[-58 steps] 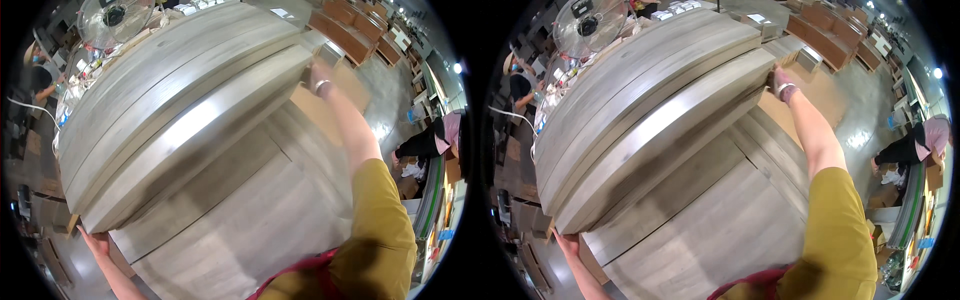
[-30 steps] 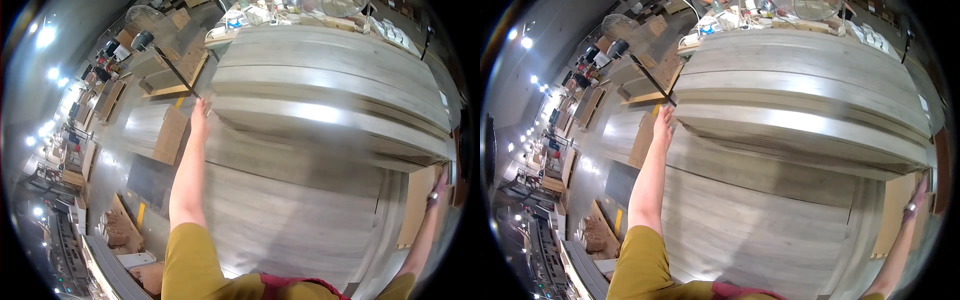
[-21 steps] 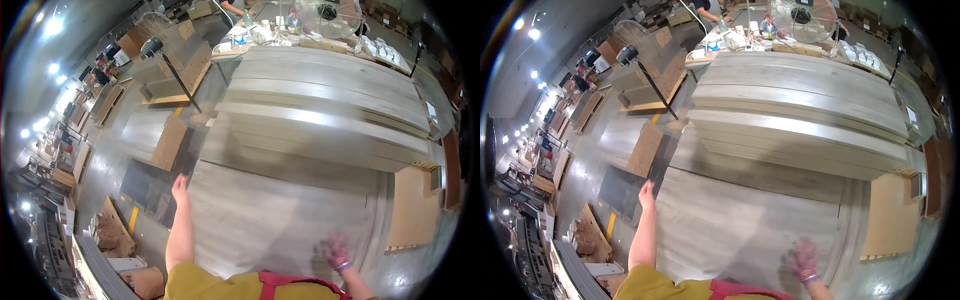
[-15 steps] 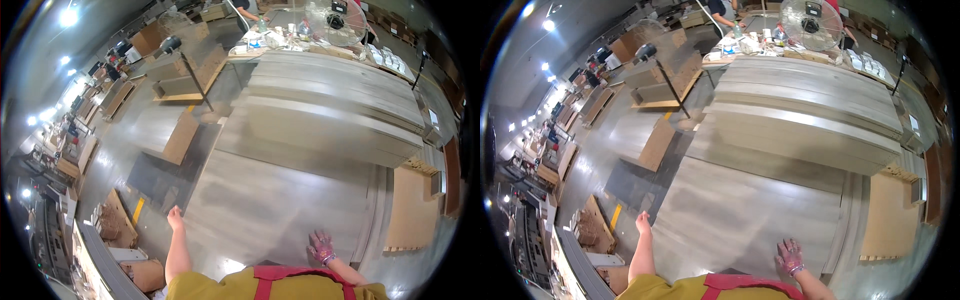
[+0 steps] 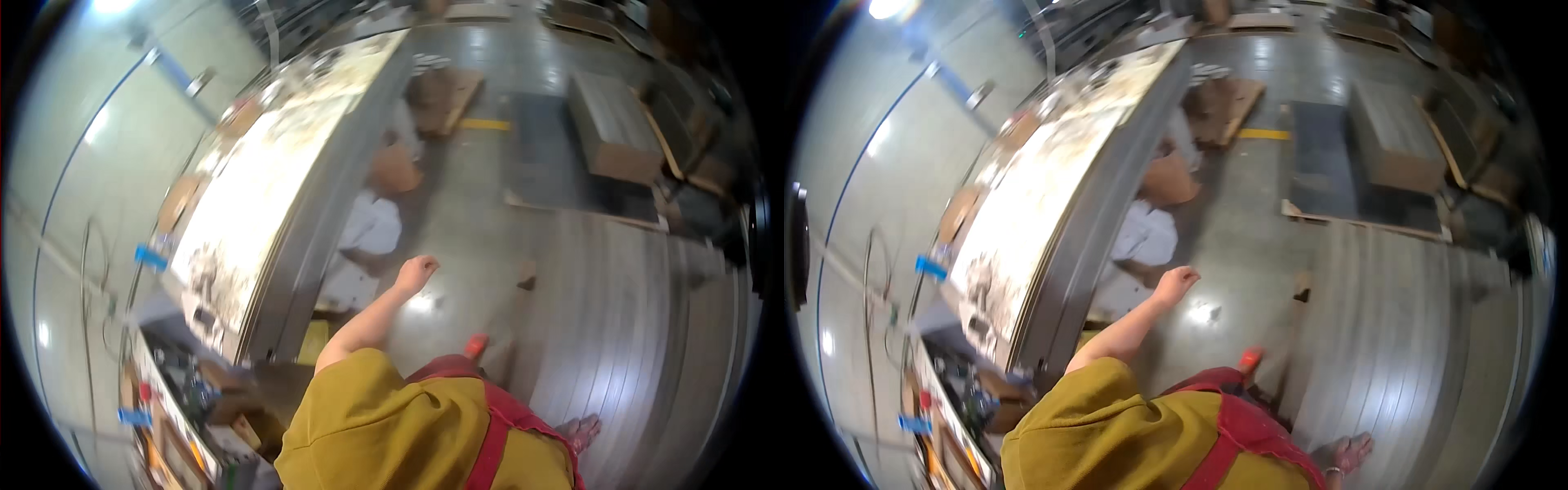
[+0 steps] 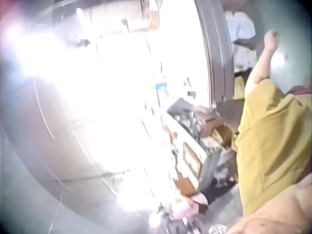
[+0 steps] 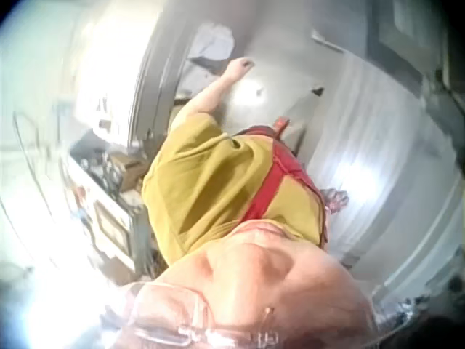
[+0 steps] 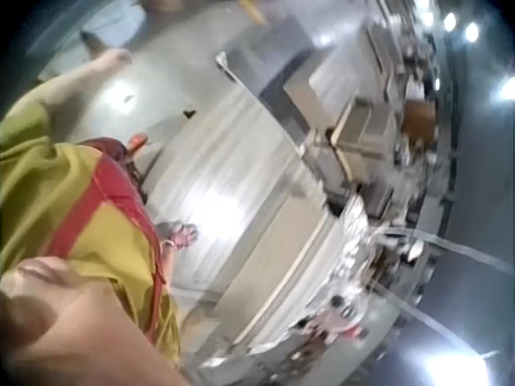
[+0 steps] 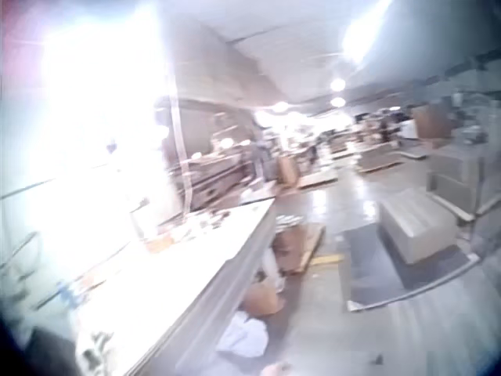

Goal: The person sands long wooden boards by hand using a sanding block, then stacks the finished boards onto a large pile before cleaning the sanding block with a cloth.

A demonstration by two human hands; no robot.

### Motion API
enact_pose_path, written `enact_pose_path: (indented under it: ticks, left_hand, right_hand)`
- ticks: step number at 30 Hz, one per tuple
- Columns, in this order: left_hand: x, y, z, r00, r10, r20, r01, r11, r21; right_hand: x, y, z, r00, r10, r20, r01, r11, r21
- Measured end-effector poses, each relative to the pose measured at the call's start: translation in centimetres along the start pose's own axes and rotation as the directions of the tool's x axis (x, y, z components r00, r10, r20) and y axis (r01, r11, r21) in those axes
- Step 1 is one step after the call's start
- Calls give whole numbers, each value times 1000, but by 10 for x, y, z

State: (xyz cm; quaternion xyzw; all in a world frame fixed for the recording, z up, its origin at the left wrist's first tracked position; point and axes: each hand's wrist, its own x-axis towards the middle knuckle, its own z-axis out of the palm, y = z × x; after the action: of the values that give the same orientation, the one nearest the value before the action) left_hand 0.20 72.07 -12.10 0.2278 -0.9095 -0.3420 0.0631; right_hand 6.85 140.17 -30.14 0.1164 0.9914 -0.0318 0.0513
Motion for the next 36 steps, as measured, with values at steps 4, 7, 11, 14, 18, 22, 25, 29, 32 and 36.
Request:
enact_pose_path:
  ticks: [4,7,11,14,18,22,25,29,32,36]
  left_hand:
    - [-74,-75,-74,949,-169,-267,148,984,-95]
    - [-96,-116,-137,861,-242,-447,152,962,-228]
    - [-127,-182,-232,711,-353,-608,234,934,-270]
    - [-131,-222,-307,682,-344,-646,316,935,-164]
    - [-195,-298,-424,566,-379,-732,597,801,47]
    - [-276,-390,-516,475,-488,-733,810,567,148]
    - [-290,-414,-534,329,-747,-577,938,331,106]
    - [-278,-410,-506,126,-890,-439,984,56,168]
    - [-260,-404,-506,122,-879,-462,991,79,112]
    - [-240,-382,-510,517,-753,-406,429,639,-638]
  right_hand:
    - [22,-102,-68,944,253,-212,-205,953,224]
    - [57,-156,-60,986,-5,-166,46,967,250]
    - [79,-278,-28,903,-411,127,349,873,341]
    - [87,-362,21,699,-647,305,490,744,455]
    - [-8,-529,-19,363,-786,501,541,615,573]
    - [-78,-640,-93,248,-745,619,552,634,542]
    - [-110,-678,-132,195,-646,738,576,685,447]
    - [-41,-693,-61,4,-711,703,726,486,487]
    - [-18,-712,-47,36,-748,663,754,456,473]
    - [32,-757,-18,-115,-887,448,748,220,626]
